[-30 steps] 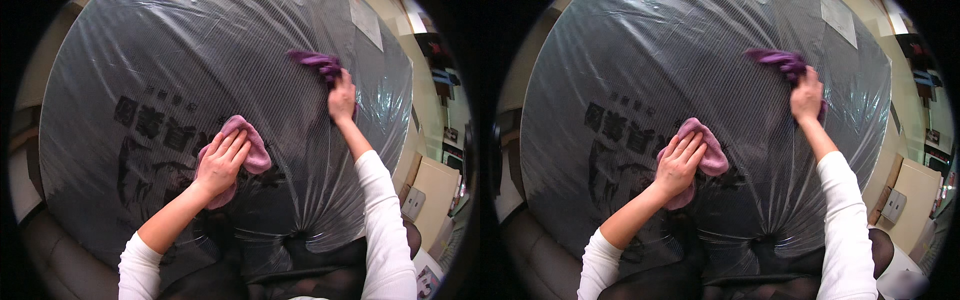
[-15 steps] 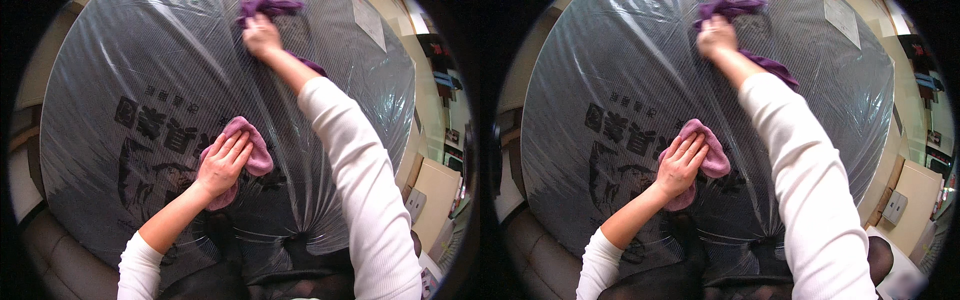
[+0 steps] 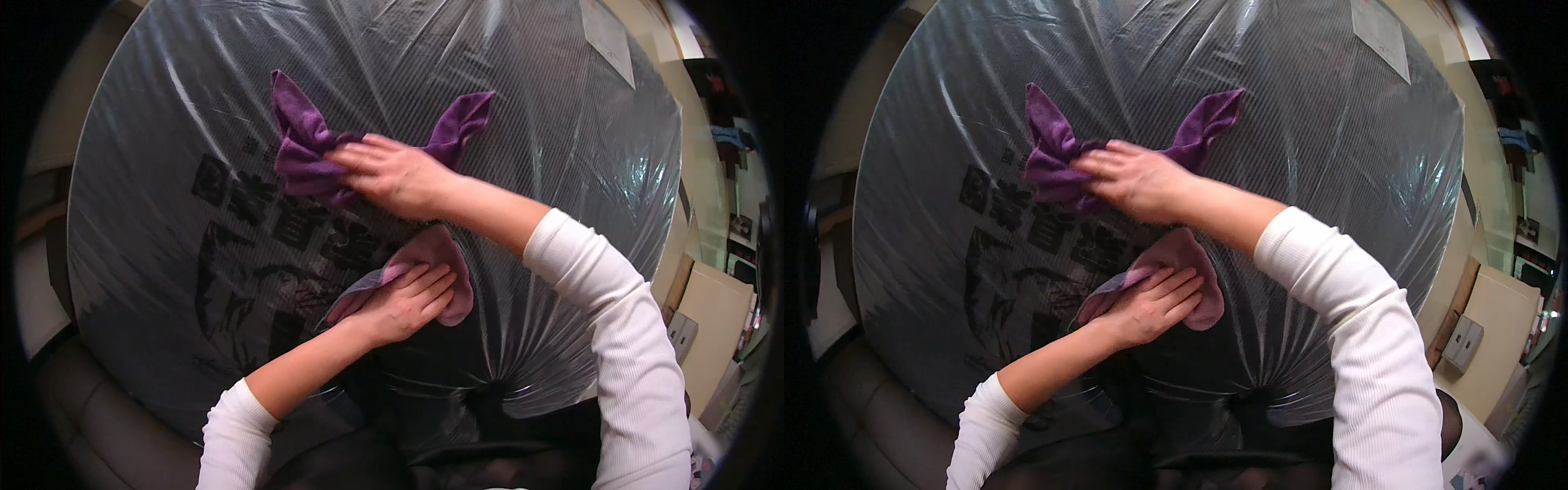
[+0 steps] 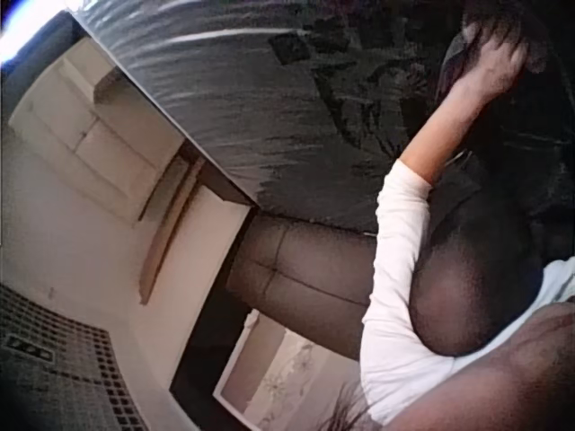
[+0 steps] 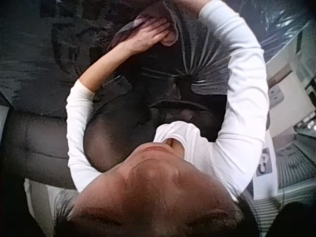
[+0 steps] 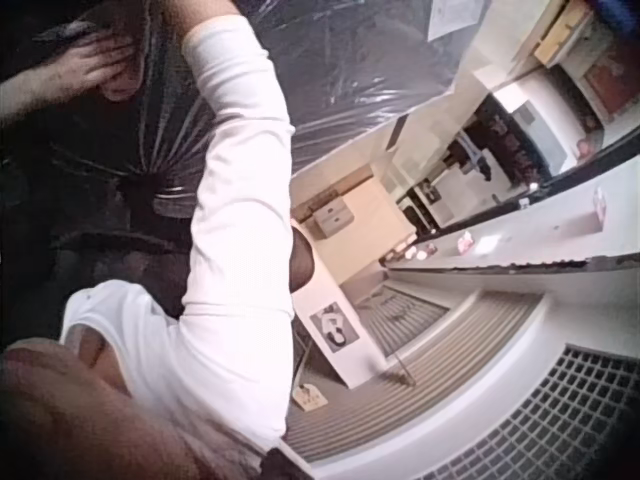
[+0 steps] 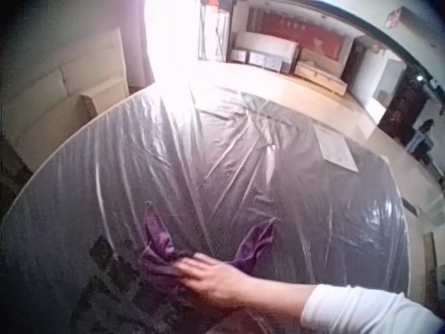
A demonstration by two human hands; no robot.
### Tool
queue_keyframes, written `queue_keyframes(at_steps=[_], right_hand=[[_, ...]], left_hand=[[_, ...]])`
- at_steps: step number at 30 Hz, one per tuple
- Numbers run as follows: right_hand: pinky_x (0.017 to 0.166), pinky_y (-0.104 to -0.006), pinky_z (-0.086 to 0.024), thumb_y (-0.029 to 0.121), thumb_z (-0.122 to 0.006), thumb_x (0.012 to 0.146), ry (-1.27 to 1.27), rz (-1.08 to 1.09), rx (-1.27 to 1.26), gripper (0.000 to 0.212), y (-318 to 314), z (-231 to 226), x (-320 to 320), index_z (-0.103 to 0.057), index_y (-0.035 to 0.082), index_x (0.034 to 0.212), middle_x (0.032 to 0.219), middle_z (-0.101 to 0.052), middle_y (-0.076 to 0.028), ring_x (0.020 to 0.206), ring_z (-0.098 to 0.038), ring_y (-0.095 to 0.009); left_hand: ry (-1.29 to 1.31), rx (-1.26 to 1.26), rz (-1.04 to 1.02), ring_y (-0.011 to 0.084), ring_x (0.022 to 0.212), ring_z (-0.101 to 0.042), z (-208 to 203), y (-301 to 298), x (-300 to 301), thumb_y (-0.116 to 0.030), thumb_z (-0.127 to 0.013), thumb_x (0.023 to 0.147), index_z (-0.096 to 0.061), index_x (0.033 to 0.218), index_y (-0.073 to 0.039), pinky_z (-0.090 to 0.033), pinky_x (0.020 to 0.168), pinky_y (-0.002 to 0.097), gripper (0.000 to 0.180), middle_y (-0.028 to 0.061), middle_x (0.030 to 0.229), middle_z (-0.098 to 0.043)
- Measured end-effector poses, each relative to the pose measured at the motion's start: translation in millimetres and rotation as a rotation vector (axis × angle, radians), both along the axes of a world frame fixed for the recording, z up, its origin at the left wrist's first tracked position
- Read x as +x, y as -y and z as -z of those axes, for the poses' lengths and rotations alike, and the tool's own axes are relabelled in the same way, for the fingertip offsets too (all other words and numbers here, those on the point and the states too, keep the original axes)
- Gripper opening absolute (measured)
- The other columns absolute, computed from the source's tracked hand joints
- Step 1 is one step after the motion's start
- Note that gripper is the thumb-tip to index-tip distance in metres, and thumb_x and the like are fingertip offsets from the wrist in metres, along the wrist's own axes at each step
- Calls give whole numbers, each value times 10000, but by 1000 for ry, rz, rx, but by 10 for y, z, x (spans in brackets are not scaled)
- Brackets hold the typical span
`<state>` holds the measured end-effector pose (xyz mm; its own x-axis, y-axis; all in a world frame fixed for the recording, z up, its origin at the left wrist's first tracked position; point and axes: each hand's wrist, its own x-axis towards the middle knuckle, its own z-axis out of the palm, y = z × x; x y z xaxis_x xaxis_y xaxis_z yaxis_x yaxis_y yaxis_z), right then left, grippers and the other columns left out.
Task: The person wipes the surface of a plastic-wrapped mattress with two purple cloths, moving methodically across the top and sides. The person adjusts the cloths and continues wiping around printed labels and packaging seams.
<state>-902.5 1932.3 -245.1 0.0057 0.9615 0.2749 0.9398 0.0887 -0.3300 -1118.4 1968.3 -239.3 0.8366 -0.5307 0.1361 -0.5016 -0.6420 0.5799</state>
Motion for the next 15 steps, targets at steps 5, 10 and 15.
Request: queue_keyframes(at_steps=[5,10,15], right_hand=[[1090,-489,-394,98,-605,858,198,332,19,335,157,-26,679,-623,35,1187,1449,-483,-120,1339,-475,-291],[1130,-503,-319,198,-532,906,404,739,-101,399,731,212,1194,-601,47,1269,1494,-453,-121,1397,-408,-277],[1143,-549,-274,278,-494,949,410,1047,-109,433,1147,354,1367,-566,138,1353,1523,-428,-80,1427,-369,-273]], left_hand=[[92,113,30,287,1391,-427,-18,-145,107,-144,-536,877,-569,1296,-36,-311,1158,467,434,148,1452,-498],[107,109,-155,305,1354,-474,-86,-203,370,-159,-533,868,-569,1283,10,-339,1144,457,449,164,1413,-530],[197,160,-409,321,1338,-491,-76,-496,718,-111,-527,881,-604,1228,12,-329,1144,479,376,180,1362,-572]])
